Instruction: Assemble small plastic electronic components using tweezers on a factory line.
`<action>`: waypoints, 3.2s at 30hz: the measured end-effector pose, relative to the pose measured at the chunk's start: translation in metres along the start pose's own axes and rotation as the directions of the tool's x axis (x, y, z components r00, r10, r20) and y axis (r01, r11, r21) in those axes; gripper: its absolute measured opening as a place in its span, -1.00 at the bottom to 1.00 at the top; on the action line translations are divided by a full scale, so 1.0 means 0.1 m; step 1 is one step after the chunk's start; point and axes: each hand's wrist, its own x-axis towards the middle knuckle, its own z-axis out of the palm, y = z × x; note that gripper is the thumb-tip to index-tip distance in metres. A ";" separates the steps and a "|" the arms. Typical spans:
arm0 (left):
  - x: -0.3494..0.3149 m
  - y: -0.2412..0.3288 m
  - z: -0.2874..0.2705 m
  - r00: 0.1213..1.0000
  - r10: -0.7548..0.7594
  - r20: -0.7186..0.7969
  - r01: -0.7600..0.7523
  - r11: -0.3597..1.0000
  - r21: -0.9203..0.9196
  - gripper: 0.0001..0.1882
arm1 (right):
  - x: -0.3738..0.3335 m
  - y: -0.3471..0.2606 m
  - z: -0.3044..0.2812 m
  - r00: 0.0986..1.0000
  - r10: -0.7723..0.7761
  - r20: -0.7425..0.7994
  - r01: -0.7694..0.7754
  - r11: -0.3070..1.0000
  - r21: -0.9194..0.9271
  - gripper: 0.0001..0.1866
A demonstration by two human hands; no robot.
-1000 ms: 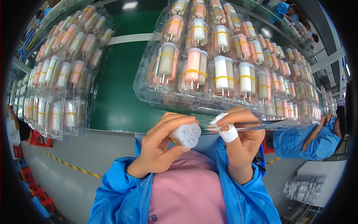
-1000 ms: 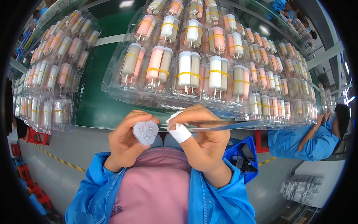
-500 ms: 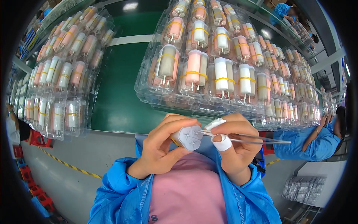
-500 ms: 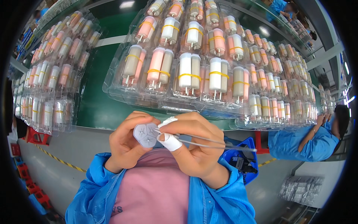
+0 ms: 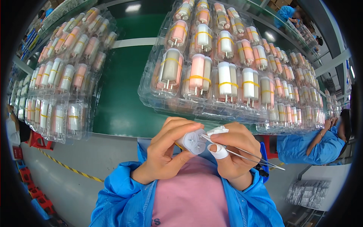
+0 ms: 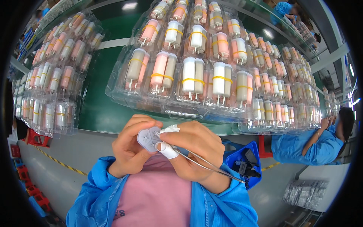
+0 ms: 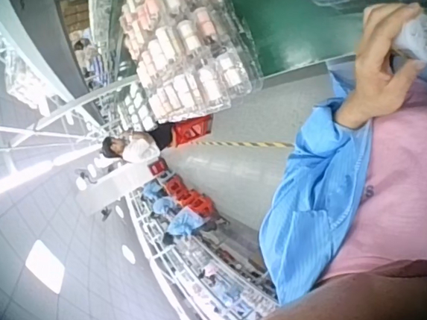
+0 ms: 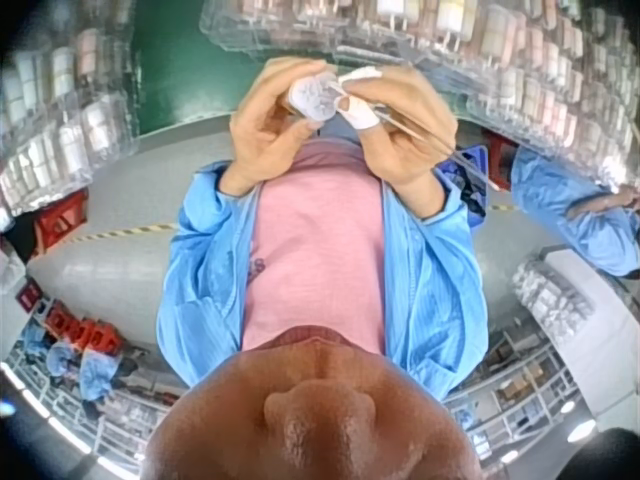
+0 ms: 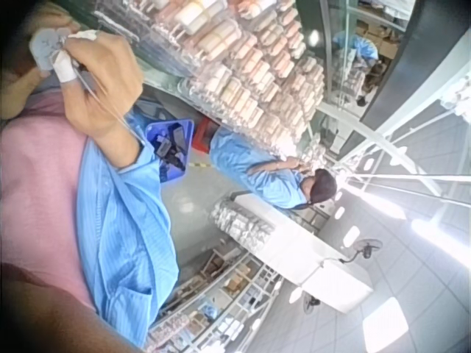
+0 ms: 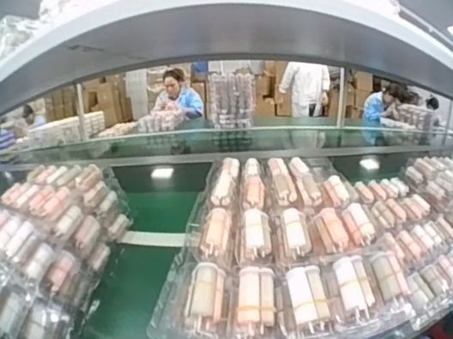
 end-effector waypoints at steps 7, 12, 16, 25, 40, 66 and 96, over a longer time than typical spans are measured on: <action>0.00 0.00 -0.01 1.000 0.013 0.005 -0.013 0.999 0.030 -0.50 | -0.02 0.02 0.03 1.000 0.011 -0.029 -0.010 1.000 0.012 -0.78; -0.01 -0.01 0.00 0.999 0.032 0.011 -0.032 0.999 0.003 -0.51 | -0.05 0.03 0.04 0.998 -0.009 -0.060 0.013 0.998 0.058 -0.78; 0.00 0.00 0.02 0.999 0.034 0.009 -0.034 0.999 -0.028 -0.50 | -0.06 0.04 0.04 0.997 -0.016 -0.070 0.020 0.998 0.066 -0.78; 0.01 0.02 0.00 0.999 -0.035 0.041 0.039 0.993 -0.108 -0.47 | -0.10 0.03 0.05 0.983 0.088 -0.159 -0.061 0.984 0.169 -0.82; -0.02 0.04 0.00 0.995 -0.103 0.009 0.103 0.972 -0.212 -0.45 | -0.11 0.02 0.03 0.980 0.078 -0.184 -0.034 0.972 0.231 -0.86; 1.84 0.97 0.21 0.959 -0.019 0.283 -0.122 0.873 0.472 -0.47 | -0.66 0.38 -1.40 0.707 0.086 -0.702 -0.021 0.995 0.101 -0.85; 4.10 -1.26 1.54 0.867 -0.270 0.419 -0.438 -0.011 0.899 -0.50 | -1.16 0.95 -2.27 0.127 0.595 -0.794 -0.318 0.782 0.535 -0.75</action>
